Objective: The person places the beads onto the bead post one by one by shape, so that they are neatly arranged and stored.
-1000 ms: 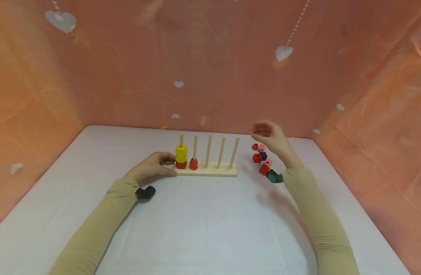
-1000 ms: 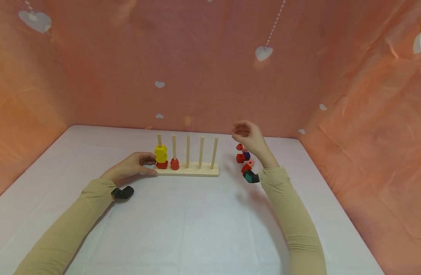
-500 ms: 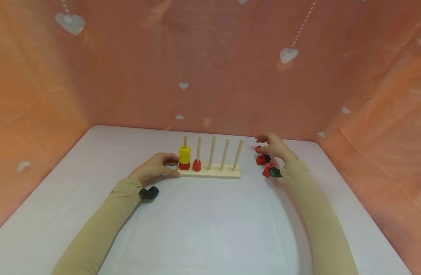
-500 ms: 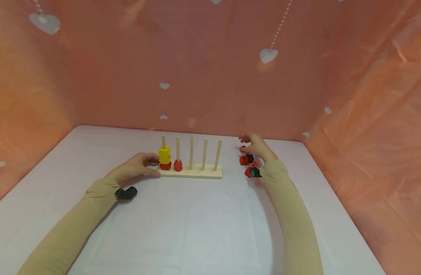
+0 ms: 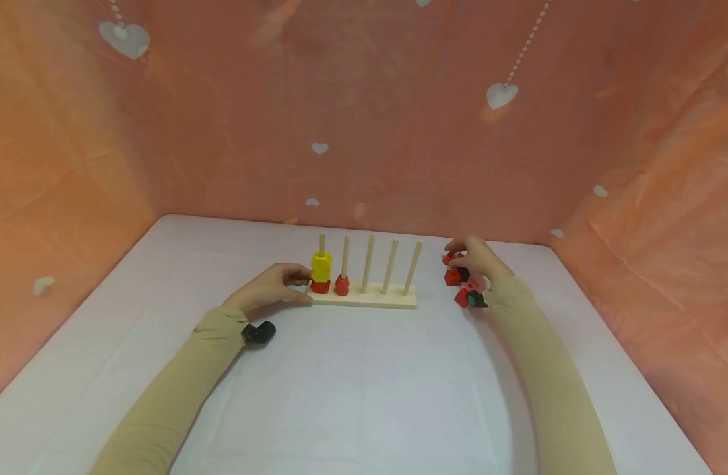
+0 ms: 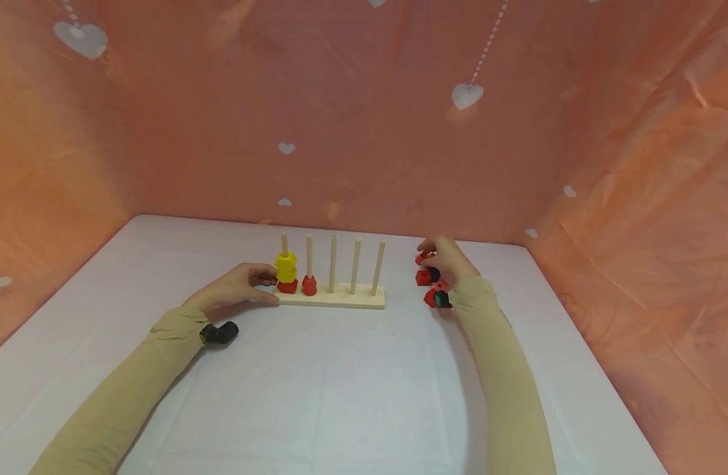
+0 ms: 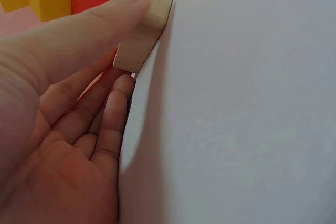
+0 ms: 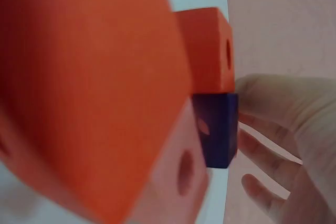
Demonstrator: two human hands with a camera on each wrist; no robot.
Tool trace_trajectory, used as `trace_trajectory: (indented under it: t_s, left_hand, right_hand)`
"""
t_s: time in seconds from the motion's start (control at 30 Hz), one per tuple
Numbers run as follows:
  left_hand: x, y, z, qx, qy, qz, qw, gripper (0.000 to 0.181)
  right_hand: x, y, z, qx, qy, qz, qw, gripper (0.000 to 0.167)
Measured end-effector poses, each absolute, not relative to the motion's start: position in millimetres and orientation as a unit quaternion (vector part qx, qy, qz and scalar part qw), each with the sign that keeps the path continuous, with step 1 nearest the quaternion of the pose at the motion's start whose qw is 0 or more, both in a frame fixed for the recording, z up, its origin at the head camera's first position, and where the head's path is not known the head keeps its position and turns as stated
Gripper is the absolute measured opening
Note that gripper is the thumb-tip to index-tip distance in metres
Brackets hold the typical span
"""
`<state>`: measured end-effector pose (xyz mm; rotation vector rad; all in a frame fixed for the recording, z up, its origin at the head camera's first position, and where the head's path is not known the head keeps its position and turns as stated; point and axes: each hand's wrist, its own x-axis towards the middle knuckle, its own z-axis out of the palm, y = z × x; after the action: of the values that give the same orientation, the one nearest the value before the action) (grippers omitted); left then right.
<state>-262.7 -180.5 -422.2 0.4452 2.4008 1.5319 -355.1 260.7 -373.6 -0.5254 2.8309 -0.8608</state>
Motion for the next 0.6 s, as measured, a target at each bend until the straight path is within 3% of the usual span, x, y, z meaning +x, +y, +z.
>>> trace_trajectory:
  t_s: [0.5, 0.6]
  left_hand:
    - [-260.5, -178.2, -421.8, 0.136, 0.811, 0.552, 0.141, 0.057]
    - [-259.4, -177.8, -422.3, 0.136, 0.809, 0.553, 0.144, 0.057]
  right_hand:
    - [-354.3, 259.5, -374.5, -0.144, 0.945, -0.28, 0.088, 0.028]
    - [-348.3, 259.2, -370.9, -0.097, 0.923, -0.347, 0.134, 0.03]
